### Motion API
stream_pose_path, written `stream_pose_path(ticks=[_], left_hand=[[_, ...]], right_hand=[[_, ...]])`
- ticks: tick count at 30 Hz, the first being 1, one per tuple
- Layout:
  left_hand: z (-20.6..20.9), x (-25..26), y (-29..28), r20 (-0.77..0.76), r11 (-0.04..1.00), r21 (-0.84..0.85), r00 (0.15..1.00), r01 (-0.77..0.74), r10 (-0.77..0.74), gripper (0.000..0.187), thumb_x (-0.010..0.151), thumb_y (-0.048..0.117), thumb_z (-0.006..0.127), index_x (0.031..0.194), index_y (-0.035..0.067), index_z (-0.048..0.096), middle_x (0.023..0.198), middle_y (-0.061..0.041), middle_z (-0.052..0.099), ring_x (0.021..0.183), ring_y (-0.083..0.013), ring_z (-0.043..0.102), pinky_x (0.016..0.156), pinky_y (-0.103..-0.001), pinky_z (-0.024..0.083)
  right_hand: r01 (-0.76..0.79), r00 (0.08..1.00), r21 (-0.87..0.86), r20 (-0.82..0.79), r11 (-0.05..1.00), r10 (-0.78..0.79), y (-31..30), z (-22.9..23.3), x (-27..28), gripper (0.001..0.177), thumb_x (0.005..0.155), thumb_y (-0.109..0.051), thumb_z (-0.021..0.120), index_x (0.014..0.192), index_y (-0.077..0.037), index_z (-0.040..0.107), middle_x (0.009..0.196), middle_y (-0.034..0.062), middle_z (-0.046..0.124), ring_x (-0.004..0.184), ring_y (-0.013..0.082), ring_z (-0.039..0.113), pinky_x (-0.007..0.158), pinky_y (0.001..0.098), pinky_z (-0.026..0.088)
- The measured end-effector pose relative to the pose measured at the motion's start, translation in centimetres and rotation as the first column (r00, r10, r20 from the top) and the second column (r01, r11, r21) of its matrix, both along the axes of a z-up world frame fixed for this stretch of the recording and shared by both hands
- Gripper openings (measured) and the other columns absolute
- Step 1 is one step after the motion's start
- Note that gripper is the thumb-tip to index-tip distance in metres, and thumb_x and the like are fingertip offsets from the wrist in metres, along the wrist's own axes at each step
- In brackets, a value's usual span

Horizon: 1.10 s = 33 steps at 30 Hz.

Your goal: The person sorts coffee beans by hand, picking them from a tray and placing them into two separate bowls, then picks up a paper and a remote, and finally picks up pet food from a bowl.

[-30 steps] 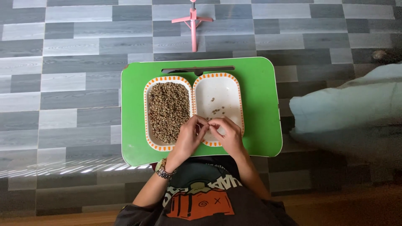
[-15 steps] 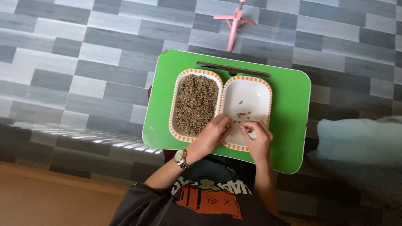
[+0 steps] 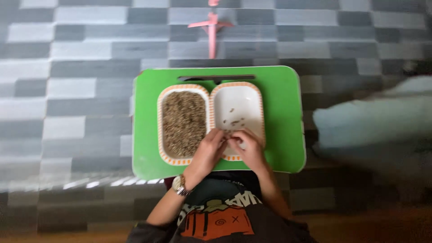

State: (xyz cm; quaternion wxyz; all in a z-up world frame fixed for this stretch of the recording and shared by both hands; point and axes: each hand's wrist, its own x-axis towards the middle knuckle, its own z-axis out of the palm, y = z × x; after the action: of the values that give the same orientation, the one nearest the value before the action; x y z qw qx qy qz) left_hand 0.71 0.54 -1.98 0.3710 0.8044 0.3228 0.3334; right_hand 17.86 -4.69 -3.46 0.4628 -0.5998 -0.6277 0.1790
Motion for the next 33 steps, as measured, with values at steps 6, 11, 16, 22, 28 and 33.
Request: stream_pose_path(ticks=[6, 11, 16, 22, 28, 33], left_hand=[[2.9, 0.0, -0.2, -0.088, 0.993, 0.117, 0.996, -0.015, 0.026, 0.014, 0.09, 0.003, 0.071, 0.099, 0.009, 0.061, 0.086, -0.007, 0.057, 0.079, -0.0281, 0.071, 0.072, -0.034, 0.06], [2.9, 0.0, 0.1, -0.139, 0.983, 0.183, 0.989, -0.026, 0.052, 0.014, 0.088, 0.008, 0.074, 0.094, 0.009, 0.062, 0.083, -0.006, 0.058, 0.078, -0.0271, 0.07, 0.069, -0.034, 0.059], [-0.4, -1.4, 1.0, -0.171, 0.979, 0.176, 0.976, -0.104, 0.135, 0.01, 0.09, 0.011, 0.074, 0.097, 0.009, 0.068, 0.082, -0.006, 0.064, 0.075, -0.0258, 0.073, 0.067, -0.034, 0.059], [1.6, -4.3, 2.8, -0.248, 0.954, 0.223, 0.935, -0.199, 0.253, 0.007, 0.094, 0.016, 0.075, 0.098, 0.012, 0.071, 0.079, -0.001, 0.065, 0.071, -0.0198, 0.071, 0.064, -0.03, 0.057], [5.1, -5.9, 3.7, -0.372, 0.894, 0.276, 0.819, -0.353, 0.437, 0.013, 0.09, 0.009, 0.076, 0.101, 0.004, 0.071, 0.089, -0.005, 0.072, 0.052, -0.0146, 0.058, 0.046, -0.03, 0.047], [3.8, -6.6, 4.8, -0.433, 0.855, 0.373, 0.748, -0.36, 0.504, 0.022, 0.094, 0.018, 0.075, 0.109, 0.004, 0.069, 0.096, -0.008, 0.071, 0.061, -0.0201, 0.064, 0.052, -0.032, 0.051]], right_hand=[[-0.045, 0.998, -0.018, -0.047, 0.999, 0.044, 0.0, -0.2, -0.2, 0.008, 0.086, -0.006, 0.078, 0.09, -0.008, 0.072, 0.078, 0.0099, 0.071, 0.067, 0.0296, 0.07, 0.059, 0.0373, 0.057], [-0.064, 0.995, -0.018, -0.08, 0.998, 0.062, 0.0, 0.4, 0.2, 0.008, 0.087, -0.004, 0.077, 0.091, -0.007, 0.07, 0.079, 0.0092, 0.07, 0.068, 0.0257, 0.07, 0.06, 0.0348, 0.057], [-0.05, 0.998, 0.024, -0.032, 0.998, 0.051, 0.4, -1.7, 1.8, 0.007, 0.089, -0.007, 0.076, 0.094, -0.009, 0.071, 0.08, 0.0062, 0.07, 0.069, 0.0234, 0.069, 0.06, 0.0319, 0.057], [-0.026, 0.997, 0.028, -0.075, 0.999, 0.028, -0.1, 4.3, 3.9, 0.015, 0.087, -0.004, 0.078, 0.101, -0.003, 0.071, 0.086, 0.0173, 0.071, 0.075, 0.0363, 0.07, 0.065, 0.0451, 0.058], [0.419, 0.901, 0.637, -0.201, 0.647, -0.386, -7.2, 8.8, 17.0, 0.065, 0.106, -0.004, 0.046, 0.167, -0.015, 0.028, 0.122, 0.0377, 0.063, 0.084, 0.038, 0.056, 0.091, 0.05, 0.047], [0.466, 0.849, 0.75, -0.23, 0.47, -0.475, -9.4, 11.4, 16.1, 0.05, 0.111, -0.045, 0.034, 0.15, -0.014, 0.042, 0.132, 0.022, 0.048, 0.082, 0.0264, 0.035, 0.065, 0.0357, 0.025]])
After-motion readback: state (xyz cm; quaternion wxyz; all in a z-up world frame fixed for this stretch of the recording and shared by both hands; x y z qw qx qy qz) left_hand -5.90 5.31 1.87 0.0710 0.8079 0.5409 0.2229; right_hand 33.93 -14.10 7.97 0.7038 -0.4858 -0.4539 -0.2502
